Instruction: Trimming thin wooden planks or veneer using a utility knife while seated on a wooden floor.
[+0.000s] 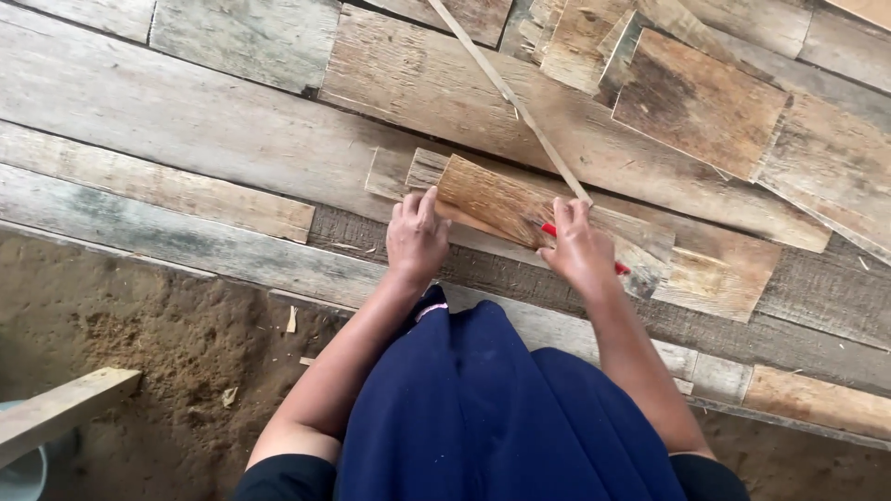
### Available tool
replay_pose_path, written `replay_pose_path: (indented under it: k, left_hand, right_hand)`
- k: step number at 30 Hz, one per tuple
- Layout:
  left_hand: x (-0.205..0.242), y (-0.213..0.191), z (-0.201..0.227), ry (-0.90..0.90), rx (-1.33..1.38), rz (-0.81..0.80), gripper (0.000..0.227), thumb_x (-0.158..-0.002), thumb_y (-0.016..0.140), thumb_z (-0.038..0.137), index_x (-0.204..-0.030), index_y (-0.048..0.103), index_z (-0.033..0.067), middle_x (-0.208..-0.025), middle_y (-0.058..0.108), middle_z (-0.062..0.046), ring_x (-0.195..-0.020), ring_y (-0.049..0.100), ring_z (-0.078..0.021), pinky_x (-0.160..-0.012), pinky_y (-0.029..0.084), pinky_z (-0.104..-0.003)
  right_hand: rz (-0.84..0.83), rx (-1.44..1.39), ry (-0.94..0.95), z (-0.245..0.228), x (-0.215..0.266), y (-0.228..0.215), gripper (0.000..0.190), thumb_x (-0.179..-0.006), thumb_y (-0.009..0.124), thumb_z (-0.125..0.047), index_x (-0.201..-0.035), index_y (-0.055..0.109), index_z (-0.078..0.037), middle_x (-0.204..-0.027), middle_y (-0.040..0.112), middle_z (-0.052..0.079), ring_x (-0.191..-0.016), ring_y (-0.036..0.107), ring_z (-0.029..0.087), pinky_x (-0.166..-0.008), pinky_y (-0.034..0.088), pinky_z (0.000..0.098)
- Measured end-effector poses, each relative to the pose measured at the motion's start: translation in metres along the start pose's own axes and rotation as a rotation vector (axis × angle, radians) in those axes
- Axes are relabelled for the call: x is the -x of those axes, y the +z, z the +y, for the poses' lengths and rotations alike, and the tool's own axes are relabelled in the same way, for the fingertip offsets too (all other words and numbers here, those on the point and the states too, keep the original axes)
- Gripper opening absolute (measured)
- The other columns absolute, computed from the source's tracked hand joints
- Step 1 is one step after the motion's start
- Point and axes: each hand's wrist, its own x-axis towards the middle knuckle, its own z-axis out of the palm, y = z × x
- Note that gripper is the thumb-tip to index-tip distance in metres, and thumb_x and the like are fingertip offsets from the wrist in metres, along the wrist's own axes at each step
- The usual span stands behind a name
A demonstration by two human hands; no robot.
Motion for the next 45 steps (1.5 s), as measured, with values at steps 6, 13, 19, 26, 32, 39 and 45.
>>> replay_pose_path:
  k: [6, 13, 19, 26, 32, 39, 45]
  left_hand:
    - [-0.006, -0.026, 0.018, -0.08, 0.058, 0.013, 0.058, -0.081, 0.061, 0.01, -0.14, 0.056, 0.0118, -0.106, 0.056, -0.012, -0.089, 0.059, -0.0389, -0.072, 0.056, -0.051]
    - [-0.029, -0.03, 0.018, -0.213, 0.129, 0.014, 0.057, -0.087, 0.062, 0.01, -0.143, 0.053, 0.0042, -0.118, 0.055, -0.017, -0.102, 0.059, -0.0435, -0.083, 0.054, -0.052]
    - [-0.047, -0.024, 0.003, -0.455, 0.201, -0.093, 0.049, -0.089, 0.069, 0.025, -0.134, 0.06, 0.0101, -0.119, 0.054, -0.011, -0.107, 0.06, -0.0378, -0.09, 0.052, -0.051]
    - [-0.059, -0.033, -0.001, -0.588, 0.88, 0.036, 0.027, -0.09, 0.07, 0.018, -0.11, 0.053, 0.0116, -0.097, 0.06, -0.005, -0.088, 0.064, -0.0215, -0.073, 0.056, -0.035]
    - [-0.055, -0.066, -0.032, -0.658, 1.342, 0.119, 0.027, -0.098, 0.063, 0.007, -0.118, 0.046, 0.0114, -0.103, 0.061, -0.007, -0.088, 0.067, -0.0181, -0.072, 0.064, -0.035]
    - [-0.025, -0.072, -0.078, -0.808, 1.3, 0.129, 0.028, -0.095, 0.066, 0.007, -0.116, 0.049, 0.0101, -0.097, 0.061, -0.007, -0.076, 0.069, -0.0199, -0.062, 0.065, -0.037]
    - [0.008, -0.066, -0.109, -0.895, 1.196, 0.154, 0.031, -0.094, 0.066, 0.006, -0.119, 0.048, 0.0059, -0.097, 0.058, -0.007, -0.074, 0.066, -0.0207, -0.06, 0.065, -0.04]
  right_hand:
    - [0.028, -0.101, 0.018, 0.024, -0.003, -0.017, 0.088, -0.076, 0.08, -0.028, -0.153, 0.039, -0.017, -0.15, 0.038, 0.015, -0.108, 0.066, 0.056, -0.093, 0.054, 0.0705]
    - [0.209, -0.101, 0.067, 0.032, -0.016, -0.036, 0.067, -0.089, 0.076, -0.019, -0.15, 0.049, -0.01, -0.145, 0.042, 0.017, -0.106, 0.065, 0.058, -0.09, 0.053, 0.0699]
    - [0.006, -0.031, 0.007, 0.044, -0.034, 0.014, 0.075, -0.076, 0.076, -0.021, -0.148, 0.055, -0.021, -0.146, 0.045, 0.006, -0.107, 0.07, 0.048, -0.094, 0.055, 0.0662]
    - [0.022, -0.191, -0.037, 0.022, -0.003, -0.032, 0.074, -0.07, 0.077, -0.013, -0.139, 0.052, -0.01, -0.145, 0.038, 0.016, -0.112, 0.063, 0.057, -0.097, 0.052, 0.0679]
    - [0.068, -0.303, -0.009, 0.075, 0.021, -0.022, 0.064, -0.085, 0.077, -0.019, -0.145, 0.054, -0.012, -0.133, 0.058, 0.02, -0.119, 0.06, 0.05, -0.097, 0.048, 0.0608]
    - [-0.066, -0.262, 0.073, 0.057, 0.054, -0.02, 0.067, -0.079, 0.077, -0.041, -0.141, 0.063, -0.02, -0.137, 0.065, 0.015, -0.12, 0.064, 0.043, -0.099, 0.052, 0.0579]
    - [-0.091, -0.044, -0.103, -0.006, 0.063, 0.029, 0.086, -0.075, 0.077, -0.046, -0.153, 0.045, -0.028, -0.144, 0.048, -0.001, -0.119, 0.066, 0.037, -0.1, 0.056, 0.0571]
